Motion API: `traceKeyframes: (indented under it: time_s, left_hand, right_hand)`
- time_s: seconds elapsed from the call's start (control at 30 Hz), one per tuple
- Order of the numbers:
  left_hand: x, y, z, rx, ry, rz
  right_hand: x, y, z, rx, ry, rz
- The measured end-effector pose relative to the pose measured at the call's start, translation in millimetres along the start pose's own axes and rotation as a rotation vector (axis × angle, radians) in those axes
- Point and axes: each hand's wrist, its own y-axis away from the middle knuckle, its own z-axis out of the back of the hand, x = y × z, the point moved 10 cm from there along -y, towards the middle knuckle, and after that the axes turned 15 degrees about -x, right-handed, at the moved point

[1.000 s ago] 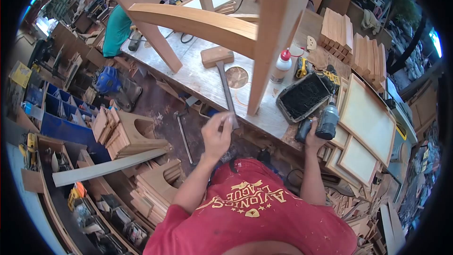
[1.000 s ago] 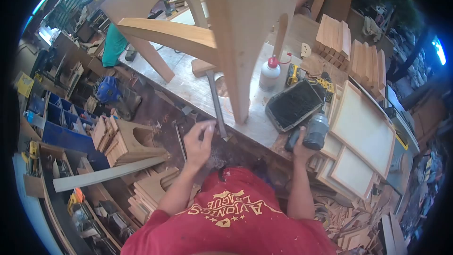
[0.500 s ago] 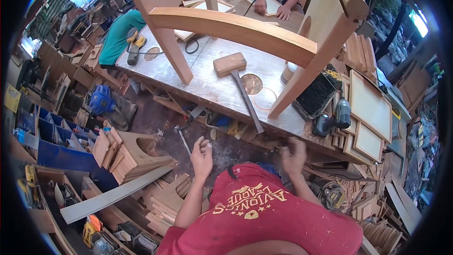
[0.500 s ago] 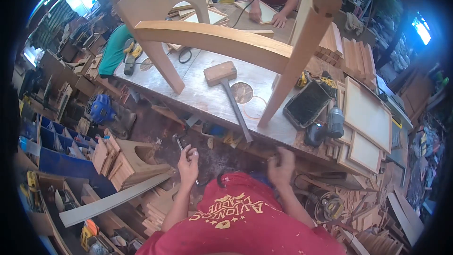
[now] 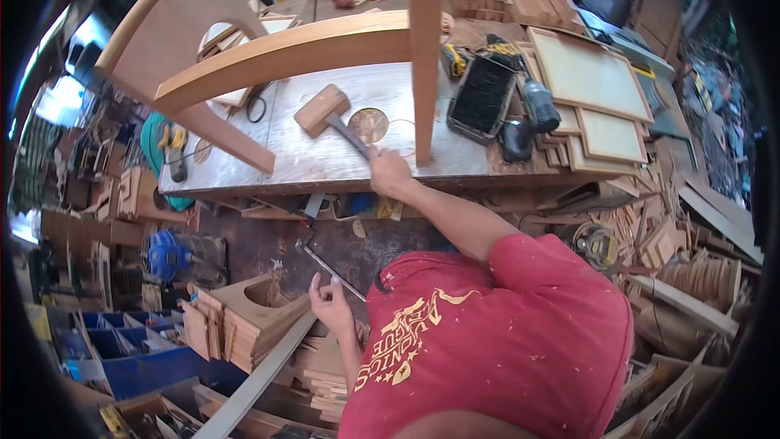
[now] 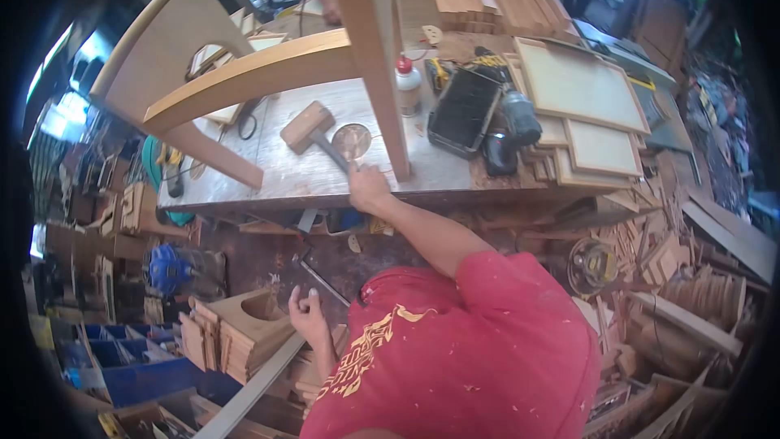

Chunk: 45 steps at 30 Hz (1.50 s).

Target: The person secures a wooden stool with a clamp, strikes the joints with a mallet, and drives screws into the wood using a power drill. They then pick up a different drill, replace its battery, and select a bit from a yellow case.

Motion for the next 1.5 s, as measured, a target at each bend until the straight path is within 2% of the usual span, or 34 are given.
traceKeyframes:
  time_s: [0.1,0.2,0.23,0.33,0.37,0.47,0.53,0.57,0.6,0.73,0.83,0.87,0.93,0.97,1.0,1.1,1.13,1.23,1.3,1.37,1.43,1.5]
  left_hand:
    - [10,8,13,-0.017,0.045,0.034]
    - [8,4,21,-0.041,0.048,0.04]
    - [9,2,21,-0.051,0.049,0.04]
    - [23,-4,12,-0.023,0.053,0.007]
    - [28,-6,5,-0.009,0.048,-0.002]
    - [48,-4,-27,0.161,0.043,0.048]
    - [55,1,-49,0.275,-0.037,0.025]
    - [55,7,-64,0.328,-0.07,0.014]
    - [54,12,-74,0.368,-0.08,0.002]
    - [39,29,-120,0.49,-0.036,0.002]
    - [0,44,-151,0.518,0.034,-0.073]
    - [-14,48,-157,0.518,0.056,-0.065]
    - [-46,53,-172,0.51,0.167,-0.064]
    - [-66,52,-178,0.498,0.192,-0.096]
    - [-96,50,-182,0.457,0.21,-0.169]
    - [-180,52,-196,0.377,0.254,-0.385]
    - [-203,52,-203,0.35,0.268,-0.456]
    - [-261,54,-236,0.333,0.292,-0.633]
    - [-284,49,-259,0.293,0.283,-0.638]
    - [-303,44,-277,0.248,0.33,-0.629]
    - [-313,37,-302,0.334,0.315,-0.539]
    - [-322,38,-306,0.289,0.277,-0.647]
  right_hand:
    - [16,12,6,0.142,-0.178,-0.09]
    - [16,55,28,0.152,-0.286,0.086]
    - [12,77,44,0.075,-0.31,0.192]
    - [-13,154,102,0.109,-0.485,0.275]
    - [-22,178,123,0.134,-0.444,0.266]
    - [-70,243,172,0.042,-0.215,0.25]
    - [-96,270,226,-0.2,-0.126,0.263]
    - [-109,281,246,-0.214,-0.073,0.223]
    - [-117,294,271,-0.344,-0.018,0.246]
    - [-164,317,340,-0.563,0.107,-0.017]
    - [-210,314,369,-0.692,0.127,-0.334]
    - [-237,312,371,-0.668,0.027,-0.506]
    - [-243,283,403,-0.809,0.138,-0.44]
    - [-262,267,408,-0.639,0.209,-0.65]
    - [-273,254,415,-0.724,0.226,-0.563]
    - [-324,212,419,-0.663,0.264,-0.647]
    - [-340,200,415,-0.67,0.197,-0.648]
    - [-379,172,405,-0.613,0.305,-0.625]
    - [-413,167,392,-0.545,0.2,-0.781]
    - [-409,159,395,-0.578,0.167,-0.76]
    - [-426,160,391,-0.585,0.146,-0.746]
    - [-404,152,401,-0.555,0.158,-0.754]
